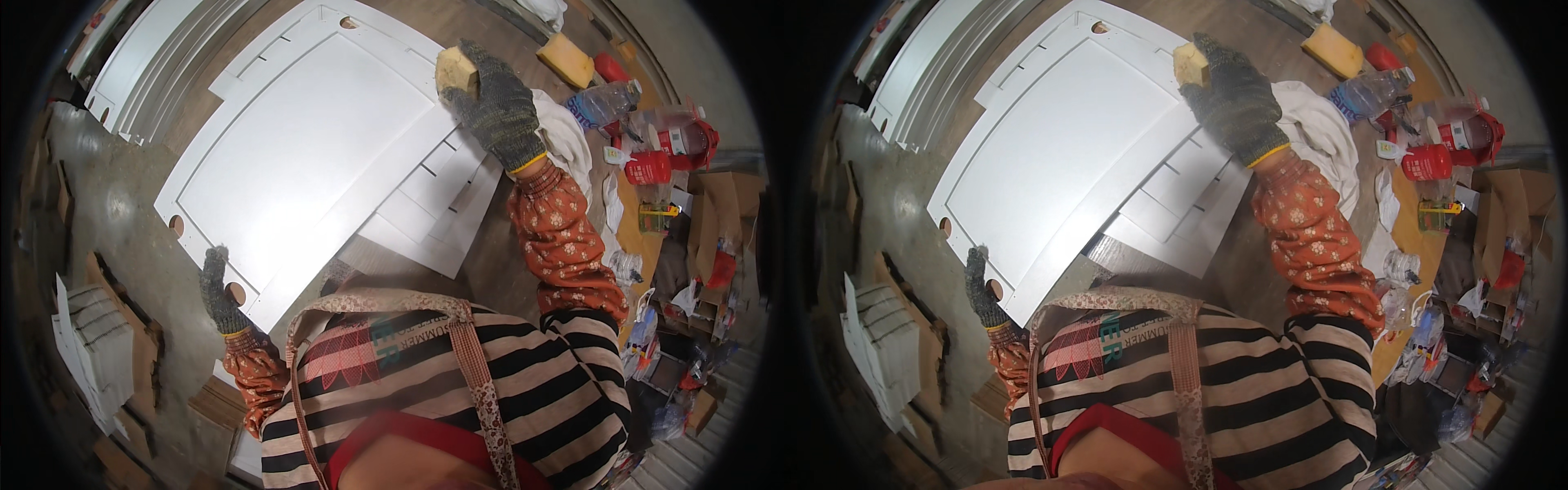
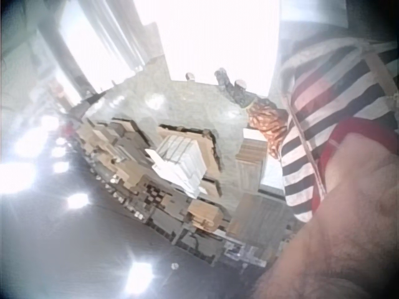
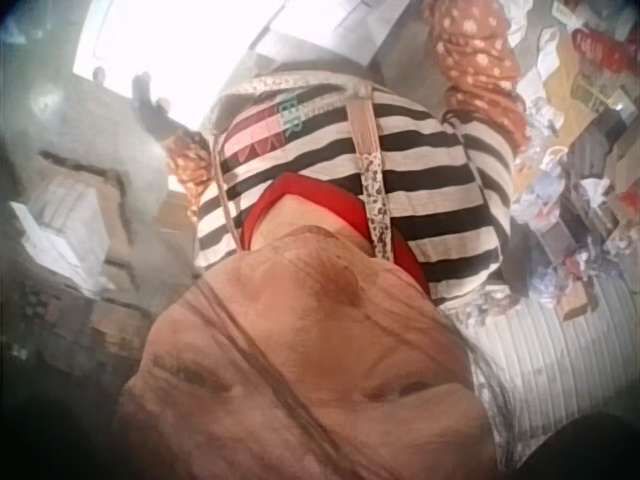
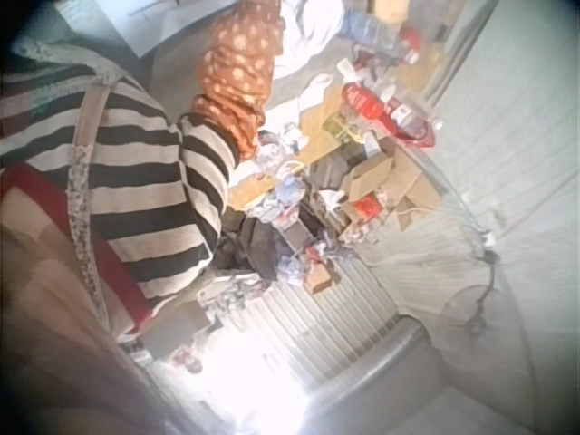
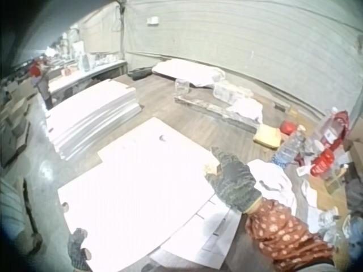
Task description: The person applies a white substance to wooden panels using a small handheld applicator and a block, wipes the surfaces with a cloth, and then moves the panels.
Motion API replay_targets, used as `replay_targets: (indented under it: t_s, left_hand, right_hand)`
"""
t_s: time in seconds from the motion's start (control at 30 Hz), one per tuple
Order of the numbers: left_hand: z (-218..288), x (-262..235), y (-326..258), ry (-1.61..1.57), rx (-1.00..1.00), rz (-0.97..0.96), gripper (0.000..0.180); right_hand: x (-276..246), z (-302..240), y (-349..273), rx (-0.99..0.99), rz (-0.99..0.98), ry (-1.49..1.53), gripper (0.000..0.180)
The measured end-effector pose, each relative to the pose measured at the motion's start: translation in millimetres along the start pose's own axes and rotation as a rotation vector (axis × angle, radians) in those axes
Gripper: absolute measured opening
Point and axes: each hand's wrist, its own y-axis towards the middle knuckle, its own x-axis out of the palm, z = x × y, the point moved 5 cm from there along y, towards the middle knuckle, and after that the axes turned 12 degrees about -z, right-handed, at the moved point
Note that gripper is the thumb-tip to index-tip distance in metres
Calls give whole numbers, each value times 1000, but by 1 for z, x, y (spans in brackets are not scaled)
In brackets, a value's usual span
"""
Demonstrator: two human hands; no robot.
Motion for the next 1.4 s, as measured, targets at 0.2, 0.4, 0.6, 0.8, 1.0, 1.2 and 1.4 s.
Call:
replay_targets:
  t_s: [0.2, 0.4, 0.6, 0.8, 1.0, 1.2, 1.4]
  left_hand:
    - [-1, 4, -7, 183, 87, -48, 41]
    - [-38, -36, -15, 38, 34, -48, 40]
    - [43, -26, -29, 825, 666, 144, 21]
    - [30, -36, -43, 415, 204, 57, 23]
    - [31, -40, -63, 370, 160, 82, 25]
    - [33, -40, -75, 363, 150, 100, 27]
    - [34, -51, -82, 352, 143, 123, 29]
  right_hand:
    - [5, -11, 4, -18, -91, -57, 59]
    - [-21, -10, 1, 64, -51, 31, 62]
    - [-33, -12, -17, 137, 105, 105, 61]
    - [-31, -31, -35, 100, 189, 30, 60]
    - [-35, -29, -45, 57, 248, 20, 57]
    - [-30, -36, -47, 122, 214, 147, 55]
    - [-31, -34, -48, 96, 259, 63, 55]
